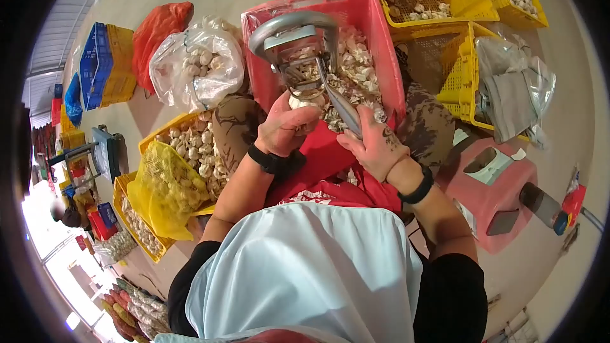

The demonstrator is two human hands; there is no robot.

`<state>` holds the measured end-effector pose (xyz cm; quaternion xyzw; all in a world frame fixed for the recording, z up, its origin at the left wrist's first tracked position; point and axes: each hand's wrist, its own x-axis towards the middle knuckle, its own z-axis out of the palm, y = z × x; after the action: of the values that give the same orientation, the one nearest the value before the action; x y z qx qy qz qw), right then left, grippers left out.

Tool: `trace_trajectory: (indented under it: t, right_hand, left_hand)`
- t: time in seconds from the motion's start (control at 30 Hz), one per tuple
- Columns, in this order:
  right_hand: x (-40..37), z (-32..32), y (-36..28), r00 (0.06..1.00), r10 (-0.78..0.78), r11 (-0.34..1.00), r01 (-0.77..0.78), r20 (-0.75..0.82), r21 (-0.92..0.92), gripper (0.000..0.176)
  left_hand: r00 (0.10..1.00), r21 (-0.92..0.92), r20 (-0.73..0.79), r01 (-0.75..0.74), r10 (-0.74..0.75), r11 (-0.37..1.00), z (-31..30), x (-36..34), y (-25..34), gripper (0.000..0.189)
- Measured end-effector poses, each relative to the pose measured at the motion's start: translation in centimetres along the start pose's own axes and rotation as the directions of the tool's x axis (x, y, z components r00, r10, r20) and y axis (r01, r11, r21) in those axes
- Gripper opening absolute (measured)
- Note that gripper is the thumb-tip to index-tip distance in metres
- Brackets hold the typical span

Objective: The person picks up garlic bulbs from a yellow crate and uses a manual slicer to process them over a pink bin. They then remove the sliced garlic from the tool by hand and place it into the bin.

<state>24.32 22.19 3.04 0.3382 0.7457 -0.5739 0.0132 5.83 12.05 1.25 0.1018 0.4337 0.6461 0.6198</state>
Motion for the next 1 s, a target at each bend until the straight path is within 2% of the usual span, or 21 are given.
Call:
trace_trajectory:
  t: [0.03, 0.1, 0.13, 0.17, 0.23, 0.27, 0.3, 0.4, 0.43, 0.5, 0.53, 0.6, 0.63, 0.67, 0.7, 0.77, 0.87, 0.9, 0.97, 1.0]
  right_hand:
    - [0.3, 0.2, 0.5, 1.000, 0.010, 1.000, -0.010, 0.005, 0.018, 0.045]
    - [1.1, 0.6, 2.2, 0.995, -0.078, 0.985, 0.069, -0.056, -0.157, 0.047]
    - [1.7, 0.9, 3.3, 0.989, -0.127, 0.964, 0.104, -0.081, -0.245, 0.047]
    - [2.9, 1.1, 4.6, 0.966, -0.243, 0.948, 0.218, -0.085, -0.233, 0.050]
    - [4.9, 2.2, 7.1, 0.862, -0.463, 0.830, 0.340, -0.206, -0.443, 0.051]
    - [5.5, 2.5, 7.5, 0.780, -0.577, 0.746, 0.382, -0.242, -0.546, 0.052]
    - [5.5, 2.8, 7.7, 0.856, -0.460, 0.856, 0.357, -0.237, -0.373, 0.055]
    - [4.4, 2.3, 5.3, 0.889, -0.383, 0.881, 0.269, -0.251, -0.389, 0.062]
    - [4.1, 2.8, 4.8, 0.723, -0.599, 0.735, 0.327, -0.344, -0.593, 0.064]
    - [2.6, 3.0, 3.4, 0.575, -0.787, 0.581, 0.570, -0.224, -0.581, 0.062]
    - [1.8, 3.3, 1.8, 0.482, -0.860, 0.487, 0.673, -0.170, -0.557, 0.061]
    - [1.7, 5.0, -0.4, 0.573, -0.811, 0.560, 0.703, -0.117, -0.440, 0.062]
    - [2.6, 5.8, -0.2, 0.627, -0.774, 0.598, 0.678, -0.089, -0.428, 0.062]
    - [3.6, 6.5, 0.3, 0.678, -0.733, 0.635, 0.650, -0.058, -0.418, 0.062]
    - [4.0, 6.6, 0.8, 0.670, -0.739, 0.637, 0.662, -0.069, -0.394, 0.059]
    - [4.5, 6.9, 1.3, 0.652, -0.754, 0.636, 0.692, -0.083, -0.341, 0.051]
    - [5.2, 7.9, 2.4, 0.676, -0.698, 0.708, 0.700, -0.236, -0.089, 0.039]
    - [5.2, 8.4, 2.8, 0.719, -0.642, 0.748, 0.664, -0.266, -0.011, 0.033]
    - [5.3, 9.2, 2.6, 0.806, -0.506, 0.812, 0.565, -0.307, 0.146, 0.031]
    - [5.4, 9.6, 2.7, 0.844, -0.432, 0.830, 0.510, -0.318, 0.226, 0.030]
  left_hand:
    - [1.000, 0.007, -0.024, -0.019, 0.019, 1.000, 0.0, 0.2, -0.2, 0.036]
    - [0.996, 0.024, -0.066, -0.065, 0.066, 0.998, 0.1, 0.8, -0.6, 0.041]
    - [0.998, 0.031, -0.030, -0.060, 0.060, 0.998, -0.1, 0.8, -0.6, 0.043]
    - [0.998, 0.038, 0.008, -0.058, 0.058, 0.998, -0.4, 0.8, -0.5, 0.045]
    - [0.997, 0.051, 0.051, -0.066, 0.063, 0.997, -1.1, 0.4, -1.0, 0.047]
    - [0.995, 0.061, 0.058, -0.081, 0.077, 0.995, -1.6, 0.2, -1.3, 0.047]
    - [0.994, 0.072, 0.059, -0.091, 0.087, 0.993, -2.0, -0.3, -1.5, 0.047]
    - [0.997, 0.143, 0.055, -0.061, 0.054, 0.988, -2.3, -2.2, -1.1, 0.040]
    - [0.997, 0.167, 0.052, -0.065, 0.057, 0.984, -2.7, -2.4, -1.2, 0.039]
    - [0.997, 0.207, 0.042, -0.066, 0.059, 0.976, -4.1, -2.9, -2.2, 0.043]
    - [0.993, 0.334, 0.064, -0.118, 0.103, 0.935, -4.7, -3.1, -2.9, 0.046]
    - [0.974, 0.569, 0.137, -0.226, 0.180, 0.791, -5.7, -3.2, -3.6, 0.056]
    - [0.927, 0.603, 0.115, -0.350, 0.356, 0.717, -3.7, -2.8, -3.6, 0.065]
    - [0.951, 0.611, 0.049, -0.271, 0.305, 0.744, -3.4, -3.0, -3.6, 0.067]
    - [0.967, 0.613, -0.019, -0.189, 0.254, 0.767, -3.2, -3.4, -3.7, 0.070]
    - [0.996, 0.431, -0.093, 0.037, 0.003, 0.901, -1.6, -4.7, -2.4, 0.076]
    - [0.981, 0.420, -0.188, 0.126, -0.049, 0.899, -1.8, -5.0, -3.2, 0.074]
    - [0.980, 0.490, -0.172, -0.006, 0.104, 0.872, -2.1, -4.9, -4.0, 0.065]
    - [0.975, 0.533, -0.139, -0.073, 0.172, 0.843, -2.3, -4.9, -4.9, 0.057]
    - [0.966, 0.470, -0.144, -0.125, 0.215, 0.874, -3.0, -4.4, -6.0, 0.053]
